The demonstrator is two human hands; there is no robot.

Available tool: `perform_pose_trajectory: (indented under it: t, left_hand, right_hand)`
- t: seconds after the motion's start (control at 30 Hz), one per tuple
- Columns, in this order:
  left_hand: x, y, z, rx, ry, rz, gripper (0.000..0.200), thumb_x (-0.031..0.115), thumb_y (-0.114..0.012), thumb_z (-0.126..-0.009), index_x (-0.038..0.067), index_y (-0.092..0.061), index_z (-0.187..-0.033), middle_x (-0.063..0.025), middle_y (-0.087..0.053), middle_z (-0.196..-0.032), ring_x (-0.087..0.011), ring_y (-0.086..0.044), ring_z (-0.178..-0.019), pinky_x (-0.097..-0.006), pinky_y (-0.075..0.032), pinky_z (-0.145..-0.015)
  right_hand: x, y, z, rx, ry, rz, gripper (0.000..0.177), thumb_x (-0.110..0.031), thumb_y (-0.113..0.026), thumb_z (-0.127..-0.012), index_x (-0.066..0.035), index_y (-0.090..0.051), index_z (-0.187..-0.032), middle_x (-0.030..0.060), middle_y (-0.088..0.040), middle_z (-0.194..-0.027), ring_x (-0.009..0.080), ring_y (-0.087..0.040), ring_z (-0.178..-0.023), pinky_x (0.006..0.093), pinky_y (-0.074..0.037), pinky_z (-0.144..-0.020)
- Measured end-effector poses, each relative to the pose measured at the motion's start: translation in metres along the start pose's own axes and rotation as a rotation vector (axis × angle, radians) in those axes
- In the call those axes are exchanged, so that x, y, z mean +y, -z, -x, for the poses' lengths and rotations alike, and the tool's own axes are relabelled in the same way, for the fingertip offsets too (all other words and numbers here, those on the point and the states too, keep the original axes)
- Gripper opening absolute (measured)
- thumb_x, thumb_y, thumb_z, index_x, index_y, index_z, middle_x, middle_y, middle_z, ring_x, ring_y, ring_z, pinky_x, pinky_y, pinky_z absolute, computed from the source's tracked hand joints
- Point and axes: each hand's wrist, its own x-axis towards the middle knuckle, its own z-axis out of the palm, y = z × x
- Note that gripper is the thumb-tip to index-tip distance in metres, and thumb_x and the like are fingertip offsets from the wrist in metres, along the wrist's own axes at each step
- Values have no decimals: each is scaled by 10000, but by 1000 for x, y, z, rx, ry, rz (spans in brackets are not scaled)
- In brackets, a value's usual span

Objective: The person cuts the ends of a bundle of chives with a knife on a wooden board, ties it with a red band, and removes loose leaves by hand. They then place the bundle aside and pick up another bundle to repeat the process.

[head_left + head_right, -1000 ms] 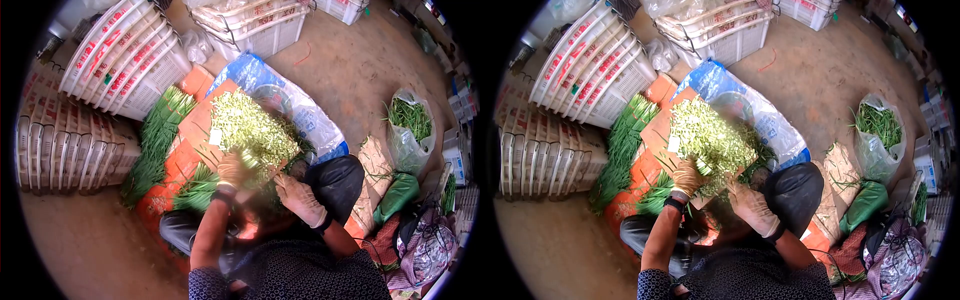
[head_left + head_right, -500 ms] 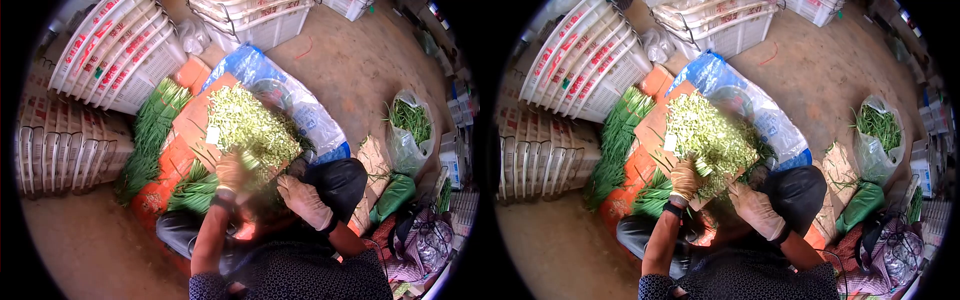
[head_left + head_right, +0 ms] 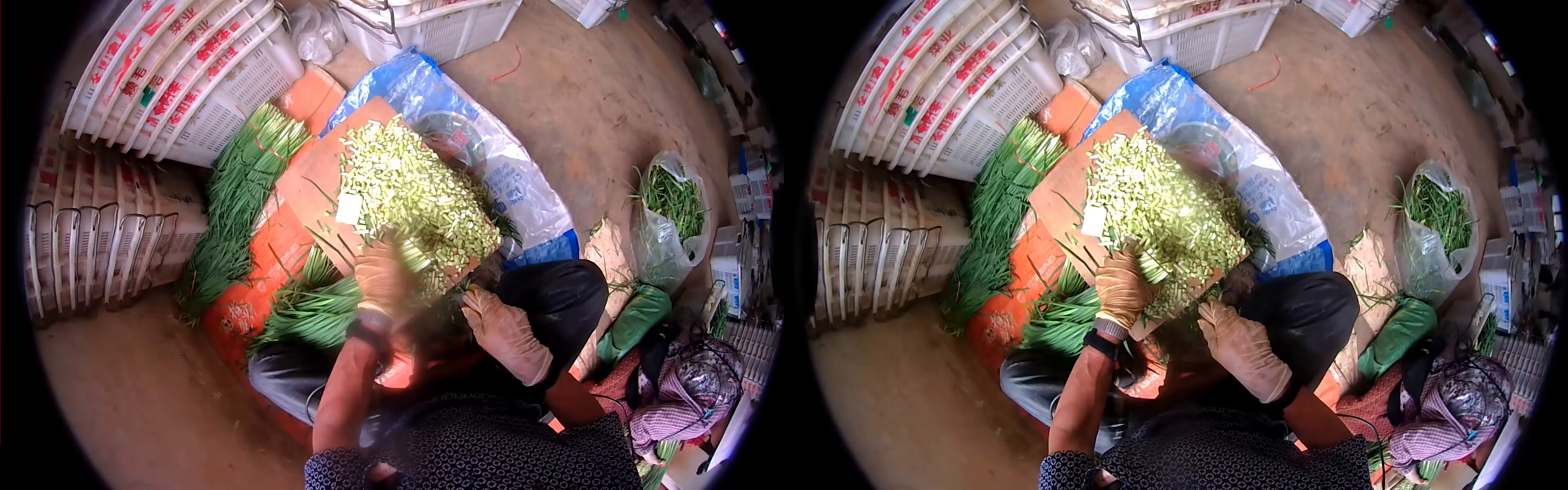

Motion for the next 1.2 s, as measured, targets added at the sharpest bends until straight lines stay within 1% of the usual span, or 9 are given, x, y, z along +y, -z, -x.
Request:
perform_pose_trajectory:
  t: [0.3, 0.4, 0.5, 0.63, 0.77, 0.9, 1.03, 1.07, 1.2]
  left_hand:
    - [0, 8, -1, -38, -5, 44, 943, 570, -940, -602, 99, -557, -1323, -122, -648, -934, -323, -646, -845, -474, -530, -729]
    - [-2, 7, 1, -25, -22, 98, 920, 543, -938, -616, 97, -555, -1324, -122, -643, -941, -332, -639, -852, -471, -529, -727]
    - [-4, 8, -2, -7, -42, 114, 916, 542, -934, -612, 94, -558, -1318, -122, -640, -960, -331, -637, -865, -470, -529, -732]
    - [1, 2, -1, -113, -28, -73, 937, 572, -916, -611, 78, -561, -1323, -119, -635, -979, -317, -639, -886, -462, -531, -734]
    - [-7, -1, -7, -97, -74, 158, 810, 515, -822, -699, 58, -513, -1292, -123, -599, -923, -317, -638, -857, -486, -483, -661]
    - [-1, 14, -5, -178, -58, 1, 996, 551, -825, -697, 44, -425, -1455, -150, -593, -990, -327, -637, -859, -496, -490, -665]
    - [5, 24, -3, -88, -56, -6, 1054, 530, -929, -578, 61, -533, -1435, -109, -622, -1003, -311, -634, -882, -469, -517, -742]
    - [4, 13, -3, -87, -29, -1, 1040, 519, -933, -584, 72, -538, -1436, -103, -622, -989, -315, -638, -891, -476, -527, -734]
    - [-2, 8, -9, -166, 22, 114, 914, 516, -965, -569, 82, -629, -1301, -149, -691, -1036, -350, -677, -929, -490, -562, -790]
  right_hand:
    - [-5, 1, 1, -20, -26, -56, 349, -220, -718, -998, 9, -620, -1243, 188, -753, -1111, 344, -763, -913, 424, -617, -766]
    - [-12, 5, -7, -242, -187, 84, 297, -234, -685, -1018, -3, -614, -1189, 190, -757, -1064, 357, -759, -894, 440, -614, -758]
    - [-4, -16, -9, -56, -107, -102, 254, -239, -671, -1023, -18, -599, -1124, 179, -755, -977, 373, -750, -820, 464, -603, -696]
    - [-1, -53, -38, -125, -160, -7, 239, -265, -648, -1032, -38, -586, -1076, 183, -732, -888, 385, -725, -726, 483, -578, -617]
    - [10, -89, -72, -174, -155, 1, 233, -281, -616, -1043, -51, -589, -1064, 187, -705, -838, 385, -714, -692, 489, -567, -593]
    - [9, -68, -56, -59, -59, -61, 209, -264, -606, -1044, -59, -598, -1085, 172, -691, -811, 378, -713, -688, 487, -565, -596]
    - [20, -77, -34, 107, 154, -1, 146, -216, -600, -1037, -73, -596, -1068, 141, -671, -796, 381, -699, -674, 483, -565, -607]
    - [23, -99, -34, -63, -153, -122, 152, -227, -594, -1037, -77, -579, -1020, 139, -657, -785, 383, -691, -665, 496, -563, -601]
    - [22, -113, -40, -23, -142, -8, 217, -291, -572, -1065, -88, -570, -988, 163, -689, -780, 376, -723, -703, 493, -571, -591]
